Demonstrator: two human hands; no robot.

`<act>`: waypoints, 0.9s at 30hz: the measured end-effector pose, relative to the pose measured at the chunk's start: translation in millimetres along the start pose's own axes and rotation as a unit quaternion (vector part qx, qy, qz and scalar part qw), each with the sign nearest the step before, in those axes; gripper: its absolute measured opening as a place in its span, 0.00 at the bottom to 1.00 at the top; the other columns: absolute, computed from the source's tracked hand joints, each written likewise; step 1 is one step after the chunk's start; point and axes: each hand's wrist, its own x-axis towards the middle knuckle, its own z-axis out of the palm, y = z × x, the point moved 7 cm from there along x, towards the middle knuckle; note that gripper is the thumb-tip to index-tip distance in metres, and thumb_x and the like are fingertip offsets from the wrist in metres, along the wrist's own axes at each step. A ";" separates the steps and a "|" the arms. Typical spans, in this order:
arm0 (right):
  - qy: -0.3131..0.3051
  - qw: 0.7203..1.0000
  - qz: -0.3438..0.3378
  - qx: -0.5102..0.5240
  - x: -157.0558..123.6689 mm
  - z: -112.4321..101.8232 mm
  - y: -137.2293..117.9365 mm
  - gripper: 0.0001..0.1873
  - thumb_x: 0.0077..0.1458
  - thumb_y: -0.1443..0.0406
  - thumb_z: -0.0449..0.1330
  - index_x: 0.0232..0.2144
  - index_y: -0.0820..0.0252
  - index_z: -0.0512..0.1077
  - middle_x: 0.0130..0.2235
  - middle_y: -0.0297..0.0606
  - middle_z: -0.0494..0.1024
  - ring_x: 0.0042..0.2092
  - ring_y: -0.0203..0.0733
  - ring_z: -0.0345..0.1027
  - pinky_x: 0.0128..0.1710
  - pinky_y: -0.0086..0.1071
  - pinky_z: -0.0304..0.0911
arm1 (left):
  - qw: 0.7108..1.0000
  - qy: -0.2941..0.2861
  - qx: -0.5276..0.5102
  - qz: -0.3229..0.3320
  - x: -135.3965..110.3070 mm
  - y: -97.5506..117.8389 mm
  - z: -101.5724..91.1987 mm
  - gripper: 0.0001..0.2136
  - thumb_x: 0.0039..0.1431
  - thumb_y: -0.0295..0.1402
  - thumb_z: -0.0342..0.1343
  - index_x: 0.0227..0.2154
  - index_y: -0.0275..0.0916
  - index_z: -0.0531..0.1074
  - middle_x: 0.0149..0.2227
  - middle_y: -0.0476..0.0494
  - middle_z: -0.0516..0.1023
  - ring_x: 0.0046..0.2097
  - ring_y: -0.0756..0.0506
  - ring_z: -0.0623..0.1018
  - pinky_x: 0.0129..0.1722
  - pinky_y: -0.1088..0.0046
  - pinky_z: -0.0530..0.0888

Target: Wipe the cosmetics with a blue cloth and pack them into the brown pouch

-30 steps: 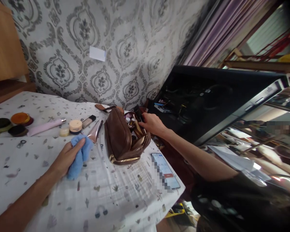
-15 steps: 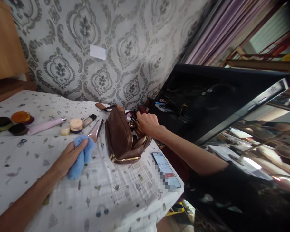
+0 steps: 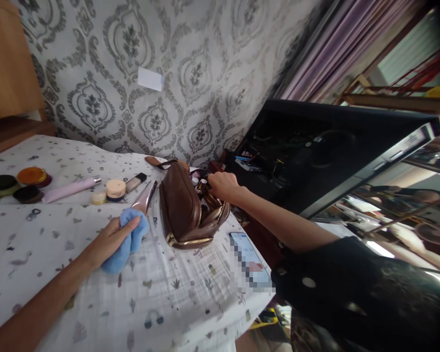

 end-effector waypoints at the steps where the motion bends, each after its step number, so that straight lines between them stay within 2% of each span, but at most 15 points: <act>1: 0.001 1.000 0.002 0.001 1.1 1.0 1.0 0.18 0.61 0.65 0.60 0.52 0.66 0.75 0.52 0.56 0.79 0.55 0.56 0.74 0.46 0.35 0.69 | 1.000 -0.009 0.004 0.005 -0.2 1.5 1.8 0.27 0.48 0.63 0.56 0.18 0.41 0.64 0.16 0.51 0.65 0.21 0.49 0.66 0.22 0.74 0.67; 4: 0.007 1.000 0.007 0.006 2.7 5.0 3.0 0.18 0.61 0.63 0.61 0.52 0.65 0.74 0.52 0.55 0.79 0.55 0.55 0.74 0.45 0.35 0.69 | 0.999 -0.030 0.017 0.015 0.5 3.8 6.3 0.28 0.47 0.62 0.57 0.17 0.42 0.60 0.15 0.53 0.63 0.20 0.49 0.64 0.21 0.74 0.66; 8: 0.020 1.000 0.010 0.012 0.7 9.8 2.5 0.19 0.61 0.64 0.60 0.53 0.66 0.72 0.54 0.55 0.78 0.54 0.54 0.74 0.45 0.35 0.68 | 0.998 -0.043 0.031 0.035 2.1 2.6 9.6 0.27 0.48 0.61 0.57 0.18 0.42 0.59 0.16 0.53 0.64 0.21 0.49 0.65 0.21 0.75 0.66; 11: 0.025 0.999 0.015 0.019 0.2 12.2 2.5 0.19 0.61 0.65 0.59 0.53 0.67 0.71 0.54 0.56 0.77 0.54 0.55 0.74 0.45 0.36 0.68 | 0.996 -0.048 0.039 0.057 -1.0 4.6 11.9 0.26 0.52 0.60 0.55 0.18 0.42 0.59 0.15 0.52 0.64 0.21 0.49 0.65 0.22 0.74 0.67; 13: 0.025 0.999 0.018 0.025 1.3 13.8 3.3 0.19 0.61 0.66 0.59 0.53 0.67 0.71 0.54 0.55 0.77 0.54 0.55 0.75 0.45 0.36 0.68 | 0.995 -0.029 0.050 0.078 -3.2 13.7 11.3 0.25 0.56 0.58 0.53 0.17 0.42 0.59 0.13 0.53 0.63 0.20 0.49 0.65 0.22 0.75 0.67; 15: 0.026 0.999 0.019 0.031 2.4 14.8 4.4 0.18 0.61 0.66 0.59 0.52 0.67 0.71 0.54 0.55 0.77 0.54 0.55 0.74 0.45 0.35 0.68 | 0.992 -0.011 0.070 0.103 -1.7 32.7 12.7 0.25 0.60 0.56 0.49 0.17 0.42 0.60 0.12 0.53 0.61 0.18 0.50 0.62 0.20 0.75 0.64; 18: 0.027 0.999 0.017 0.040 2.5 14.7 5.6 0.19 0.61 0.66 0.59 0.53 0.66 0.71 0.54 0.56 0.77 0.55 0.55 0.74 0.45 0.36 0.68 | 0.974 0.011 0.134 0.180 13.0 81.4 24.3 0.23 0.61 0.52 0.49 0.17 0.42 0.62 0.13 0.53 0.62 0.17 0.50 0.61 0.20 0.74 0.63; 20: 0.025 0.999 0.016 0.045 1.4 13.7 6.1 0.19 0.61 0.66 0.58 0.53 0.66 0.72 0.55 0.55 0.77 0.55 0.55 0.74 0.45 0.36 0.69 | 0.944 0.012 0.196 0.265 30.0 119.9 42.4 0.22 0.62 0.48 0.50 0.17 0.42 0.61 0.17 0.50 0.68 0.23 0.48 0.69 0.30 0.73 0.70; 22: 0.022 0.998 0.015 0.048 0.3 12.1 6.3 0.19 0.61 0.66 0.58 0.53 0.66 0.72 0.55 0.54 0.77 0.55 0.55 0.74 0.46 0.35 0.69 | 0.913 0.005 0.251 0.320 52.4 148.2 65.9 0.17 0.62 0.43 0.51 0.20 0.41 0.65 0.23 0.47 0.75 0.30 0.45 0.75 0.38 0.71 0.72; 24: 0.018 0.999 0.013 0.050 -0.1 10.3 6.2 0.18 0.62 0.66 0.57 0.54 0.65 0.72 0.55 0.53 0.77 0.55 0.54 0.74 0.46 0.34 0.69 | 0.885 0.009 0.316 0.343 76.4 164.4 88.7 0.12 0.62 0.38 0.53 0.24 0.39 0.68 0.30 0.43 0.79 0.36 0.43 0.78 0.42 0.69 0.72; 27: 0.009 0.999 0.009 0.051 1.9 8.2 5.2 0.18 0.63 0.68 0.55 0.53 0.64 0.73 0.55 0.54 0.78 0.56 0.53 0.74 0.47 0.35 0.69 | 0.855 0.027 0.407 0.321 107.5 171.3 113.3 0.08 0.63 0.36 0.53 0.32 0.38 0.73 0.40 0.38 0.82 0.44 0.41 0.79 0.46 0.68 0.72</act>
